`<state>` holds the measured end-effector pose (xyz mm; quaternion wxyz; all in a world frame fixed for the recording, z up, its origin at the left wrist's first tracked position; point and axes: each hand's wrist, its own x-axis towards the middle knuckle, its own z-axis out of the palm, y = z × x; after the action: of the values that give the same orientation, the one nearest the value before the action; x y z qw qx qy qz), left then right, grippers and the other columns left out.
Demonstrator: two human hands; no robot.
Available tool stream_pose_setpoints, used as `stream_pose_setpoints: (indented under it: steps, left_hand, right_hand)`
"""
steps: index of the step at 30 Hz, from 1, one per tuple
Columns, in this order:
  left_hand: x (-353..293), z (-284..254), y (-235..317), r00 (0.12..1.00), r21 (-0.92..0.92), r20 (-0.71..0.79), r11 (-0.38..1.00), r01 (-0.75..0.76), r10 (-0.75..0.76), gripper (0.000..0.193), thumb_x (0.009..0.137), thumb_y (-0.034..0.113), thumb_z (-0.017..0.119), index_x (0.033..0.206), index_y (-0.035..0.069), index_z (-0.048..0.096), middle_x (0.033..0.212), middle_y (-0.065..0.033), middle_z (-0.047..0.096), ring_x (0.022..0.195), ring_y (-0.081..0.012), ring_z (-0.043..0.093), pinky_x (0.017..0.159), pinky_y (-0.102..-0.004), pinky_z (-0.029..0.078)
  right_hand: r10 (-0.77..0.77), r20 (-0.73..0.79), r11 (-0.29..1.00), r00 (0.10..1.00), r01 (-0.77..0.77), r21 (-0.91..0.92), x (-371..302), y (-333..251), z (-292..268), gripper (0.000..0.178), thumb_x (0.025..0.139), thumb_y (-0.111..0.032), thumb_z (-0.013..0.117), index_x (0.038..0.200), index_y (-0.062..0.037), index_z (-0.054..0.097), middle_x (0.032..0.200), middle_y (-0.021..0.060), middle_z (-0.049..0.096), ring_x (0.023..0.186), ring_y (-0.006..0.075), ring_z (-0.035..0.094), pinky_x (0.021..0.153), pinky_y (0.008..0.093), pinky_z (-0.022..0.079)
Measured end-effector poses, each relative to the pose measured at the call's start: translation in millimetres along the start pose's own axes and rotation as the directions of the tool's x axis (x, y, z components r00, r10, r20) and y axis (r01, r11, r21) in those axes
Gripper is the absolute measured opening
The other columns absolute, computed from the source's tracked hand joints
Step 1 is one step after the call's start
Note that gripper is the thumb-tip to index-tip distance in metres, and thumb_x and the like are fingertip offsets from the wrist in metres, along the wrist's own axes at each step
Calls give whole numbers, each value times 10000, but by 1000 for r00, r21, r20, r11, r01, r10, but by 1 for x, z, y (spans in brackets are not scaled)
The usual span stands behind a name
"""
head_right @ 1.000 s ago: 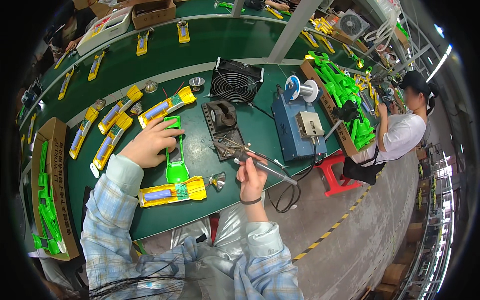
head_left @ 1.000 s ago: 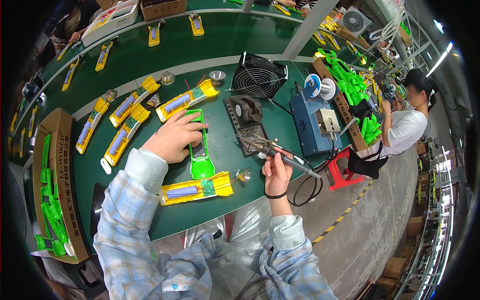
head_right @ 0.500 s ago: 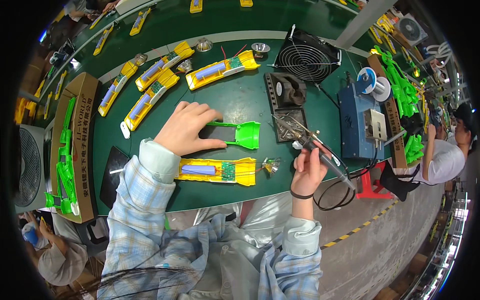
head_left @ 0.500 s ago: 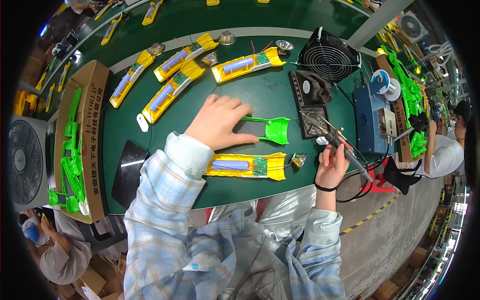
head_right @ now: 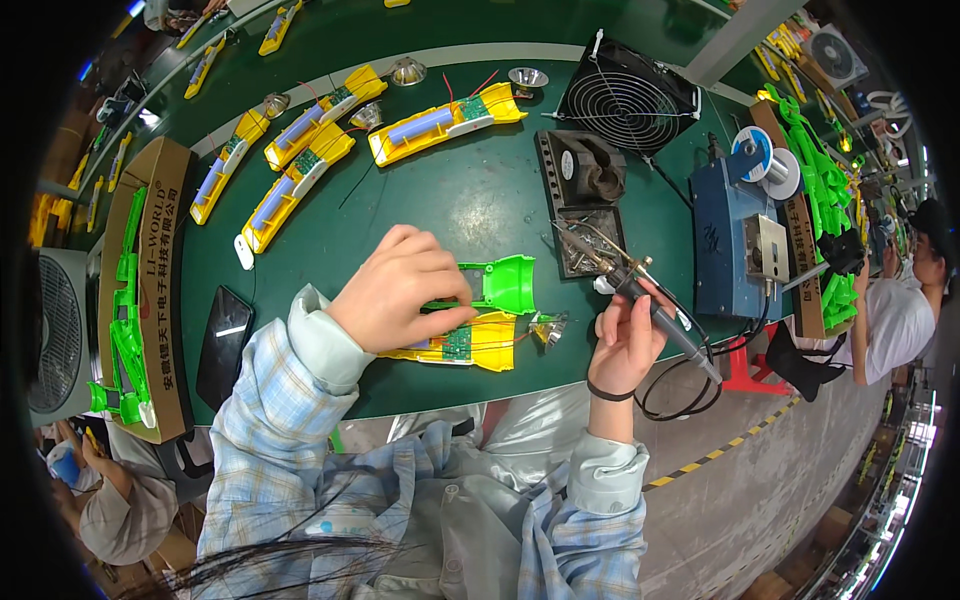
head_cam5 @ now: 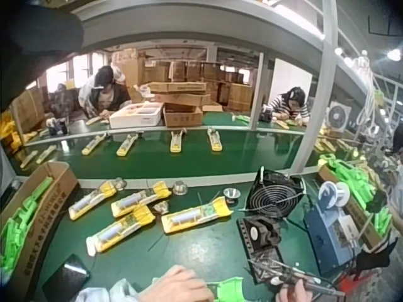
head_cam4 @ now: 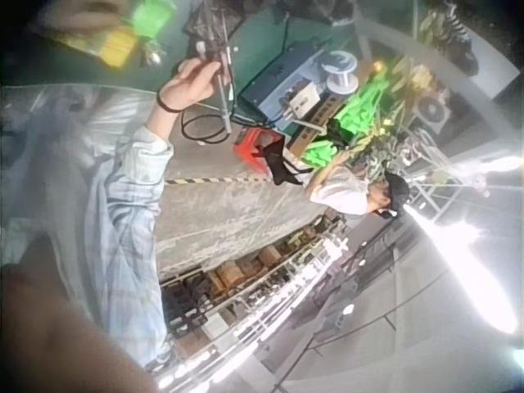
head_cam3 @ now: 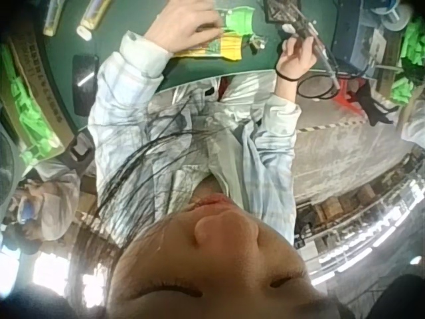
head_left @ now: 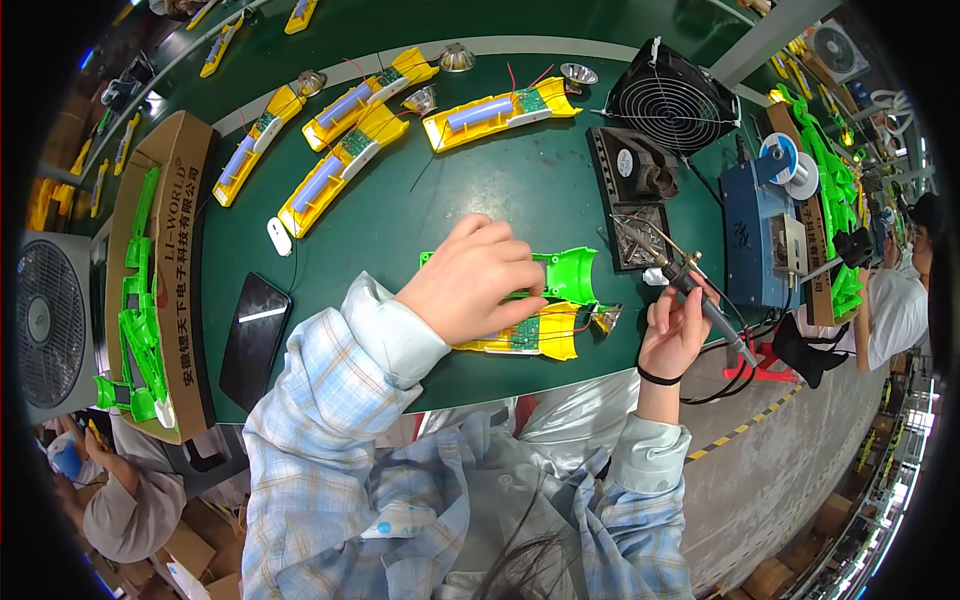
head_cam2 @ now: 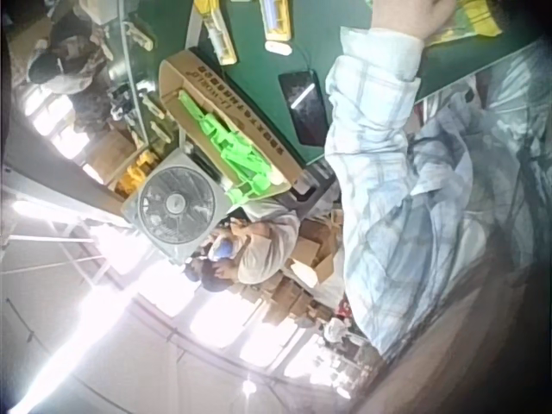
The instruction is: The person solders wires to flashlight circuit boards using a soldering iron, fits green plastic housings onto the yellow flashlight bases, solders components together, and places the assembled flashlights onto a conveyor belt.
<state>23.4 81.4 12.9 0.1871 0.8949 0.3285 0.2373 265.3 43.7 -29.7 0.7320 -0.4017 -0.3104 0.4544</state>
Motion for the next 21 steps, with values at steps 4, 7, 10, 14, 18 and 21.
stream_pose_setpoints:
  steps: [4,7,10,14,18,21]
  left_hand:
    - [0,3,-1,1000,-46,-9,999,22,-22,120,675,230,641,684,117,600,656,13,517,691,-171,444,708,-302,316]
    - [2,1,2,1000,-101,15,995,23,-21,119,670,227,645,715,119,624,668,22,532,694,-164,443,716,-297,309]
    - [2,4,6,999,-158,33,987,5,0,137,662,223,650,753,121,639,681,26,547,711,-162,449,732,-292,306]
    - [2,7,8,999,-183,46,983,18,-10,121,652,207,652,729,116,633,688,24,552,742,-162,454,752,-290,302]
    - [3,12,12,1000,-183,21,983,7,-4,110,642,199,654,689,108,615,707,21,544,749,-165,453,752,-298,301]
    - [5,7,13,999,-259,45,966,-7,20,120,631,203,656,659,102,597,711,16,529,746,-167,455,749,-303,303]
  right_hand:
    - [-5,4,1000,1000,5,2,0,-1,2,230,855,-170,441,1032,-23,447,768,73,512,436,56,334,394,168,243]
    - [-9,-6,1000,1000,9,2,1,-1,3,229,856,-169,439,1033,-25,447,769,72,512,434,55,335,394,167,244]
    - [-2,10,1000,1000,2,6,0,-1,1,226,857,-166,436,1034,-26,448,770,74,512,432,53,334,393,167,244]
    - [2,-14,1000,1000,-2,-8,-1,-2,2,223,856,-162,435,1034,-27,450,767,76,513,429,51,331,392,165,245]
    - [2,-3,1000,1000,-2,1,-1,-2,0,221,856,-159,433,1033,-28,452,764,78,511,428,50,330,390,164,246]
    - [0,2,1000,1000,0,4,0,-3,1,222,856,-160,434,1033,-28,453,760,78,509,427,51,329,390,164,244]
